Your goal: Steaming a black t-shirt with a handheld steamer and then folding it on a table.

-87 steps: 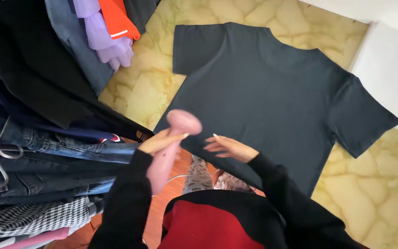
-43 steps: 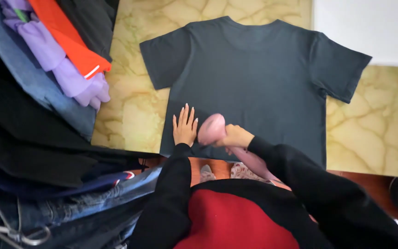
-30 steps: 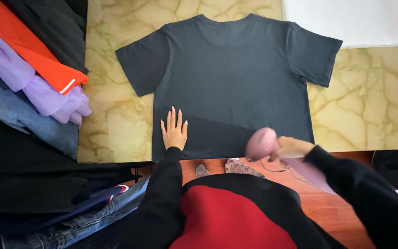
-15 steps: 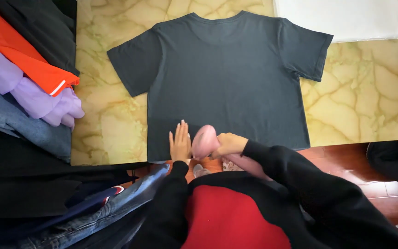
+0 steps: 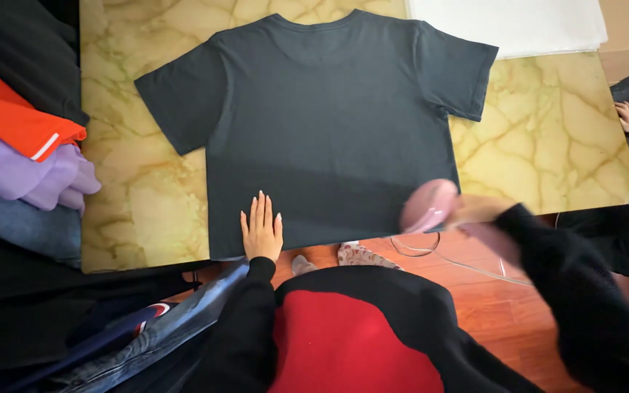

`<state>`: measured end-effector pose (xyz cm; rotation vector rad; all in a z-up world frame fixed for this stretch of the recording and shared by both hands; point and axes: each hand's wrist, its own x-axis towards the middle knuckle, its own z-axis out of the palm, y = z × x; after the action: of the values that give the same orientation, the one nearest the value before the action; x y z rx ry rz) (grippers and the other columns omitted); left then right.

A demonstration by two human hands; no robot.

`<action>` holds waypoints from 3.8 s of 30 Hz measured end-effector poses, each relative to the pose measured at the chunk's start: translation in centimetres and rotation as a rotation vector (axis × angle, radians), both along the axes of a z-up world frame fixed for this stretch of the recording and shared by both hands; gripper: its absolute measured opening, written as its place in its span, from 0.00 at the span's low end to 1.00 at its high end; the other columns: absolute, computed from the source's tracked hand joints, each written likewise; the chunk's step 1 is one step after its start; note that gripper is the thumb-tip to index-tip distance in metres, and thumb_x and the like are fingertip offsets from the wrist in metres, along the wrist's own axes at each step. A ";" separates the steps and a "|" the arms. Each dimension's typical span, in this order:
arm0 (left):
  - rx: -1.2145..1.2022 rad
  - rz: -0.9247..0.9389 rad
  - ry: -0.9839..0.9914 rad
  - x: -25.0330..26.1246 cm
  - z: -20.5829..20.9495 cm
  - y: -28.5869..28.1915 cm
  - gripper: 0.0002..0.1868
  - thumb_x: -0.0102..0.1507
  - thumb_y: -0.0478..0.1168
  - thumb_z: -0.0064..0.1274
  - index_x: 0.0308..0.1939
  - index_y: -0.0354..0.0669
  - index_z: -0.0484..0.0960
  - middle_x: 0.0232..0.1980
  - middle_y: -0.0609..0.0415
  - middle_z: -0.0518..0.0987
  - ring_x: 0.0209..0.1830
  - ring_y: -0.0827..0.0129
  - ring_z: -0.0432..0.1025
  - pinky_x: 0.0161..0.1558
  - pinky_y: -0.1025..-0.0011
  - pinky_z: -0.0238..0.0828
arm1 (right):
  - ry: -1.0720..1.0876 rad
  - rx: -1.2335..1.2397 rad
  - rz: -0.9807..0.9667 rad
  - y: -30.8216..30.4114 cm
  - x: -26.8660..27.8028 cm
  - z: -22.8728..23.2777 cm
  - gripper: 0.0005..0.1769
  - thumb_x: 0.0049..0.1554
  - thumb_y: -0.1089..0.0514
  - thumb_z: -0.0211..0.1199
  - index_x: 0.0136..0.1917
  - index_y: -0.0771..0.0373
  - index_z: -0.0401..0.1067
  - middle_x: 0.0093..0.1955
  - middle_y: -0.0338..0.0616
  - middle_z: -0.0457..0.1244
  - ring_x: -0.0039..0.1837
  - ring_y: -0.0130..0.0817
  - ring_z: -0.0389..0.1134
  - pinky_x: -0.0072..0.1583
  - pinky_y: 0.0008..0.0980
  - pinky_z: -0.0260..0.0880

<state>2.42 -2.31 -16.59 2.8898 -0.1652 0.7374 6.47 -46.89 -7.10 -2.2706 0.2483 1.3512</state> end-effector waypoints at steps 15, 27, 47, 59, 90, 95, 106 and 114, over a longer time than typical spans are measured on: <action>-0.149 -0.086 0.014 1.5 1.1 -4.5 0.17 0.62 0.40 0.37 0.53 0.37 0.68 0.61 0.50 0.63 0.62 0.62 0.58 0.58 0.57 0.54 | -0.004 -0.166 0.080 4.6 2.8 12.4 0.12 0.39 0.53 0.66 0.33 0.63 0.72 0.25 0.43 0.61 0.28 0.30 0.60 0.35 0.24 0.60; -0.097 -0.082 0.088 2.1 -1.1 -8.3 0.21 0.63 0.39 0.28 0.61 0.43 0.58 0.65 0.53 0.57 0.65 0.66 0.52 0.62 0.61 0.44 | -0.049 0.374 0.024 17.0 9.8 6.4 0.15 0.35 0.58 0.68 0.24 0.70 0.66 0.22 0.56 0.61 0.26 0.39 0.67 0.30 0.32 0.69; 0.046 0.165 0.099 5.2 -1.0 -1.1 0.22 0.63 0.49 0.32 0.61 0.52 0.62 0.67 0.56 0.56 0.64 0.64 0.54 0.58 0.53 0.50 | 0.120 0.069 -0.165 -6.7 8.1 1.6 0.11 0.32 0.70 0.68 0.28 0.80 0.70 0.21 0.61 0.60 0.24 0.46 0.64 0.30 0.40 0.69; 0.071 0.052 0.157 9.1 -1.2 -4.7 0.22 0.64 0.51 0.30 0.62 0.53 0.60 0.66 0.59 0.56 0.64 0.66 0.53 0.59 0.53 0.48 | 0.040 -0.028 0.083 -1.0 11.2 8.3 0.17 0.37 0.58 0.68 0.32 0.75 0.68 0.27 0.57 0.61 0.28 0.43 0.65 0.29 0.36 0.67; 0.076 0.245 0.234 9.5 -0.5 1.4 0.25 0.65 0.55 0.19 0.65 0.62 0.51 0.71 0.64 0.44 0.69 0.72 0.42 0.63 0.55 0.35 | -0.018 0.077 0.270 -1.7 17.9 2.0 0.10 0.33 0.58 0.63 0.20 0.69 0.70 0.22 0.54 0.63 0.26 0.39 0.66 0.35 0.35 0.69; 0.099 0.225 0.194 9.4 -0.4 1.5 0.24 0.65 0.55 0.22 0.64 0.60 0.54 0.70 0.61 0.48 0.68 0.71 0.46 0.62 0.55 0.39 | 0.079 0.032 -0.335 -10.1 15.5 -1.2 0.08 0.32 0.73 0.63 0.26 0.79 0.66 0.22 0.62 0.59 0.26 0.50 0.63 0.31 0.43 0.69; 0.106 0.231 0.136 9.1 1.2 1.0 0.24 0.63 0.51 0.32 0.63 0.54 0.62 0.68 0.59 0.55 0.66 0.70 0.51 0.61 0.57 0.46 | -0.238 -0.100 -0.336 -7.7 10.6 10.6 0.13 0.43 0.65 0.61 0.43 0.72 0.75 0.39 0.56 0.67 0.41 0.42 0.68 0.43 0.32 0.67; 0.110 0.235 0.120 9.1 0.4 1.1 0.24 0.62 0.51 0.33 0.62 0.54 0.61 0.67 0.59 0.57 0.66 0.69 0.52 0.61 0.55 0.47 | -0.775 -0.683 -0.266 -12.8 10.8 3.0 0.28 0.45 0.39 0.57 0.48 0.64 0.66 0.43 0.57 0.64 0.45 0.59 0.64 0.42 0.47 0.65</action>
<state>11.48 -1.19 -16.15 3.0828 0.1551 0.6036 17.27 -59.72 -4.06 -2.9665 0.7841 0.1811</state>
